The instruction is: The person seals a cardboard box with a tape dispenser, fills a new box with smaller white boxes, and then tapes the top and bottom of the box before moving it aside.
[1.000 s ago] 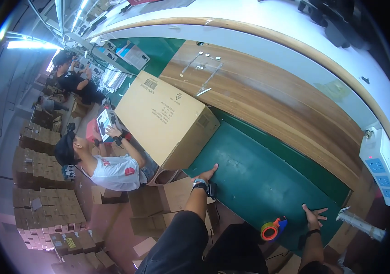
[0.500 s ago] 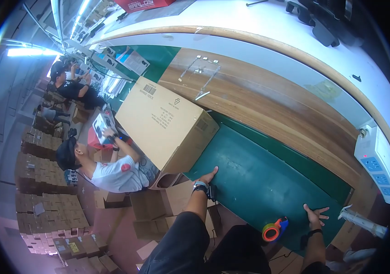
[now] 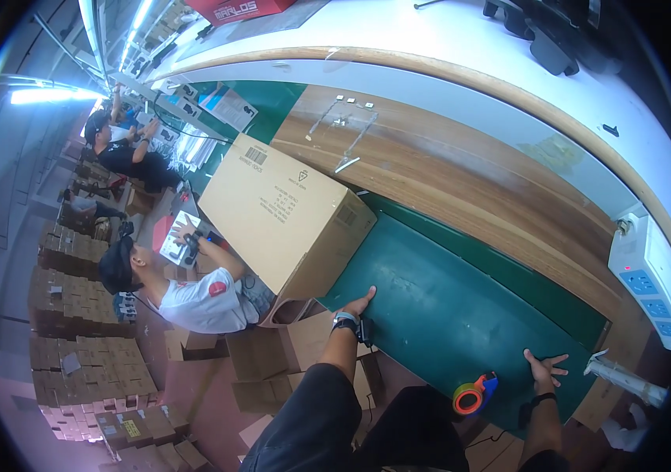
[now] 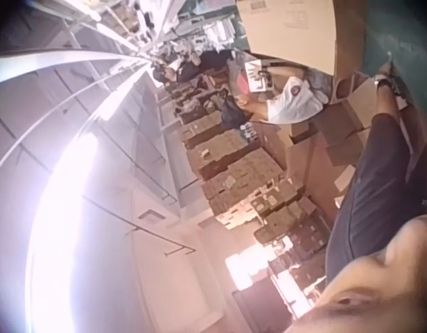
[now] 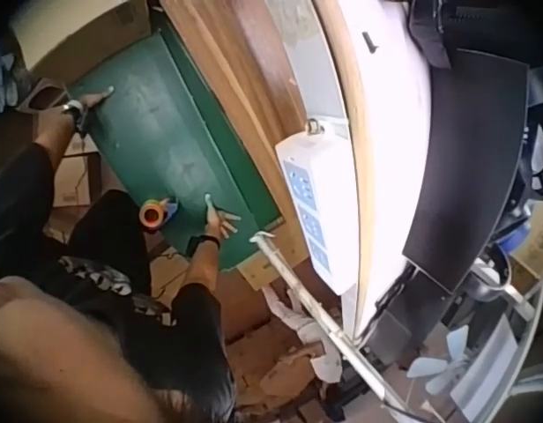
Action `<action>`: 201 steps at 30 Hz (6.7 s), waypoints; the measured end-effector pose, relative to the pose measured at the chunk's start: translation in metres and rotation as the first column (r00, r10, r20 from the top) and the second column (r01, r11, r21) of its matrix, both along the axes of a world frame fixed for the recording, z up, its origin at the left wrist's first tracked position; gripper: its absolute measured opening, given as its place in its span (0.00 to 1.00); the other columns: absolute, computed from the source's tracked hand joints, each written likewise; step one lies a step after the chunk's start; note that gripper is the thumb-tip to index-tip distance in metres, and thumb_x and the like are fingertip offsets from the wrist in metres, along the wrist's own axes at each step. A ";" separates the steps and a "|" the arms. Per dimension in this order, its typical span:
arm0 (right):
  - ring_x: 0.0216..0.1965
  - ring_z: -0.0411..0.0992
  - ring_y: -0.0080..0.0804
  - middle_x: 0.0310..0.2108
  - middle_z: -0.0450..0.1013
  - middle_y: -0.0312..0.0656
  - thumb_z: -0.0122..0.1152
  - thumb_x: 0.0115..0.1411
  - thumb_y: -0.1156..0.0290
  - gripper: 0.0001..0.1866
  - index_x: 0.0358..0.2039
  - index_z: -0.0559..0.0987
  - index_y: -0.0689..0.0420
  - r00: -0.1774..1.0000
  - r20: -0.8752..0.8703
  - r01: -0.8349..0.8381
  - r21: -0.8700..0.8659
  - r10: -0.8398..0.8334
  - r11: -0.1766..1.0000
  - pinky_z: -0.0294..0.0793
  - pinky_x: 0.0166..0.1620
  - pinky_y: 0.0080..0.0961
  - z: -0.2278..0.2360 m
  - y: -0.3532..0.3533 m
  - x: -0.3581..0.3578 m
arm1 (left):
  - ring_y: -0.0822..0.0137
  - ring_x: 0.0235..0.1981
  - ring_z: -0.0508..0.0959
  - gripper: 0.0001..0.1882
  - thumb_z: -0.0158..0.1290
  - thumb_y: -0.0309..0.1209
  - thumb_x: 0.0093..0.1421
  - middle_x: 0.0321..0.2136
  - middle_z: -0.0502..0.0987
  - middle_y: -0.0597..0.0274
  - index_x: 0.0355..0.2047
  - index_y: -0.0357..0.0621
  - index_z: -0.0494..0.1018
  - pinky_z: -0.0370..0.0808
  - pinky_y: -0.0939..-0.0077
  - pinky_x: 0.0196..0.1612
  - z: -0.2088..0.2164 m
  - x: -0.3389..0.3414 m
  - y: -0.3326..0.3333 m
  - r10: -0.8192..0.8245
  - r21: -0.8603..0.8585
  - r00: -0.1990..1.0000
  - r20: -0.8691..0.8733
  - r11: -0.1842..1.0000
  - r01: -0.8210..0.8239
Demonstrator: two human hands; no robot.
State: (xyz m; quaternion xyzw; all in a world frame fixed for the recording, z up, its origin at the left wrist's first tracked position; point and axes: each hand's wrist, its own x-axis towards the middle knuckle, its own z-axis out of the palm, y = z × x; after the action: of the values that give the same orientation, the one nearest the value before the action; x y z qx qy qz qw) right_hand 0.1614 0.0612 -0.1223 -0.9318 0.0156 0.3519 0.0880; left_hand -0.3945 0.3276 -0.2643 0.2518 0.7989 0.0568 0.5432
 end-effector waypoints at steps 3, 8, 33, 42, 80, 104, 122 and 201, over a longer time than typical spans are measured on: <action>0.64 0.14 0.84 0.64 0.04 0.66 0.79 0.40 0.43 0.81 0.66 0.15 0.43 0.998 0.062 0.001 0.011 -0.002 1.000 0.30 0.64 0.72 -0.018 -0.007 0.010 | 0.55 0.61 0.65 0.51 0.60 0.64 0.50 0.62 0.66 0.53 0.64 0.41 0.61 0.57 0.63 0.65 0.005 0.007 0.003 -0.007 0.026 1.000 -0.005 1.000 0.007; 0.63 0.13 0.84 0.64 0.03 0.66 0.79 0.41 0.44 0.81 0.66 0.14 0.43 0.998 0.059 0.006 -0.016 -0.005 1.000 0.28 0.64 0.72 -0.019 -0.008 0.013 | 0.55 0.58 0.69 0.47 0.61 0.60 0.54 0.60 0.68 0.51 0.63 0.38 0.62 0.64 0.63 0.62 0.024 0.022 -0.002 0.002 0.024 1.000 0.015 1.000 -0.003; 0.64 0.12 0.81 0.64 0.03 0.63 0.80 0.41 0.48 0.81 0.65 0.13 0.42 0.999 0.012 0.032 -0.001 -0.032 0.999 0.35 0.64 0.71 0.010 0.004 0.002 | 0.55 0.58 0.70 0.49 0.60 0.63 0.52 0.60 0.69 0.50 0.62 0.37 0.63 0.64 0.63 0.62 0.039 0.025 -0.003 0.033 0.032 0.991 0.130 0.999 -0.038; 0.64 0.15 0.83 0.66 0.06 0.63 0.79 0.39 0.42 0.81 0.66 0.15 0.42 0.998 0.066 -0.002 -0.023 0.004 1.000 0.31 0.64 0.72 -0.011 -0.011 0.011 | 0.54 0.58 0.70 0.49 0.62 0.61 0.52 0.60 0.69 0.50 0.62 0.37 0.63 0.66 0.61 0.61 0.032 0.025 -0.002 0.028 0.050 0.992 0.121 0.998 -0.034; 0.59 0.64 0.55 0.58 0.65 0.57 0.70 0.49 0.60 0.38 0.58 0.67 0.61 0.171 0.102 -0.905 0.408 0.980 0.115 0.63 0.62 0.43 0.127 0.071 -0.269 | 0.47 0.58 0.66 0.48 0.69 0.36 0.45 0.54 0.66 0.37 0.60 0.27 0.55 0.63 0.56 0.61 0.177 -0.014 -0.097 0.171 0.723 0.984 0.040 0.676 -0.147; 0.67 0.50 0.69 0.66 0.49 0.71 0.67 0.49 0.62 0.48 0.65 0.55 0.70 -0.410 0.519 -0.911 -0.193 0.750 -0.365 0.61 0.62 0.60 0.231 0.306 -0.527 | 0.62 0.43 0.76 0.12 0.52 0.17 0.54 0.33 0.74 0.56 0.41 0.36 0.72 0.74 0.72 0.49 0.196 -0.076 0.019 0.187 0.843 0.952 0.243 0.445 -0.302; 0.56 0.68 0.57 0.61 0.57 0.69 0.64 0.48 0.71 0.36 0.57 0.64 0.70 -0.313 0.373 -0.933 -0.293 0.873 -0.209 0.78 0.47 0.42 0.238 0.295 -0.475 | 0.54 0.44 0.74 0.26 0.54 0.15 0.52 0.44 0.72 0.51 0.52 0.34 0.62 0.70 0.64 0.51 0.164 -0.166 0.167 0.576 0.881 0.775 0.259 0.188 -0.434; 0.54 0.69 0.51 0.46 0.73 0.53 0.58 0.54 0.75 0.18 0.47 0.76 0.59 0.889 0.456 -0.295 0.640 -0.041 0.710 0.67 0.59 0.42 0.160 -0.054 -0.184 | 0.46 0.71 0.48 0.46 0.50 0.54 0.60 0.69 0.50 0.42 0.69 0.40 0.49 0.38 0.36 0.68 0.318 0.050 -0.009 -0.575 0.387 0.092 -0.813 -0.416 0.823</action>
State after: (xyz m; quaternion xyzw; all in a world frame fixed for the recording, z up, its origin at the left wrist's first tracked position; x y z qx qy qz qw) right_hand -0.0228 0.0073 0.0378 -0.8828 -0.2034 0.1184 0.4065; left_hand -0.3441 0.3191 0.0533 0.9507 0.2894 0.0535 0.0980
